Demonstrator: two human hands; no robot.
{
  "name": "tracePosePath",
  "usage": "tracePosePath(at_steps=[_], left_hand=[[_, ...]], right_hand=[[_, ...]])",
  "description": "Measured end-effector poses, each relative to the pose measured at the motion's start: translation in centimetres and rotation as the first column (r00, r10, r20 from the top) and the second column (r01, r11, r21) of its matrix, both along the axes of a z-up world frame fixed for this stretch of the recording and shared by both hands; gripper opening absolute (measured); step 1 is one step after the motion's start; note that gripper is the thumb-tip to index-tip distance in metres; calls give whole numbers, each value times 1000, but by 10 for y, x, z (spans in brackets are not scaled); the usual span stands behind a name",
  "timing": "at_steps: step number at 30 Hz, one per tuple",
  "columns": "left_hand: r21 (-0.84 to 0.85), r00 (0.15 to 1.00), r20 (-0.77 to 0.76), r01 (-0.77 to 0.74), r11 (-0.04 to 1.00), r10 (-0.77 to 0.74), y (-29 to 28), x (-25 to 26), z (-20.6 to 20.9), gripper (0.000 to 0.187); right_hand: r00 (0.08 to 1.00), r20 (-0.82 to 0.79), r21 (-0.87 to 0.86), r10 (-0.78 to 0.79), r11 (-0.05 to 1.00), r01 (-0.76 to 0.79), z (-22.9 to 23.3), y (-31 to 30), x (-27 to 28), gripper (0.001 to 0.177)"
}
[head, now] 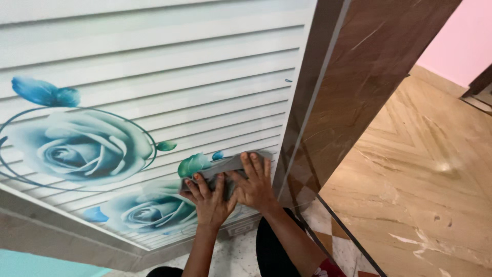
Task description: The person cleans a door by wiping its decorated surface and frame using a cloth.
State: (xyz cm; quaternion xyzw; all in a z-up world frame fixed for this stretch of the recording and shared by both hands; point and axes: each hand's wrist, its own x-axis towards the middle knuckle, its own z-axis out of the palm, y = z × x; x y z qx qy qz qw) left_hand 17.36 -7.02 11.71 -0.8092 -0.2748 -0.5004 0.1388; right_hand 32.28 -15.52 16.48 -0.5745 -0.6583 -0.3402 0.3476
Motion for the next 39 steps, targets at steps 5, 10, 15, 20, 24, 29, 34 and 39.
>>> tracePosePath(at_steps=[5,10,15,20,24,29,34,39], left_hand=[[-54,974,79,215,975,-210,-13,1,67,74],[-173,886,322,401,900,-333,-34,-19,119,65],[-99,861,338,435,895,-380,-39,-42,142,69],[-80,853,462,312,947,-242,-30,-82,153,72],[-135,853,503,234,963,-137,-41,-107,167,75],[-129,886,459,140,982,-66,-23,-130,180,71],[9,944,327,-38,999,33,30,-140,193,70],[187,946,228,-274,943,230,56,-123,189,68]], right_hand=[[959,-267,126,-95,983,133,25,-6,-1,47],[938,-342,251,65,968,24,57,7,-59,61],[971,-123,263,-207,936,233,74,60,-92,71],[957,286,41,39,998,-53,141,69,-98,72],[923,384,115,-16,993,-31,239,54,-61,75],[937,194,343,-290,915,212,326,17,41,75],[899,-43,501,-436,769,397,350,-29,123,73],[807,-362,352,-466,733,581,344,-24,111,74]])
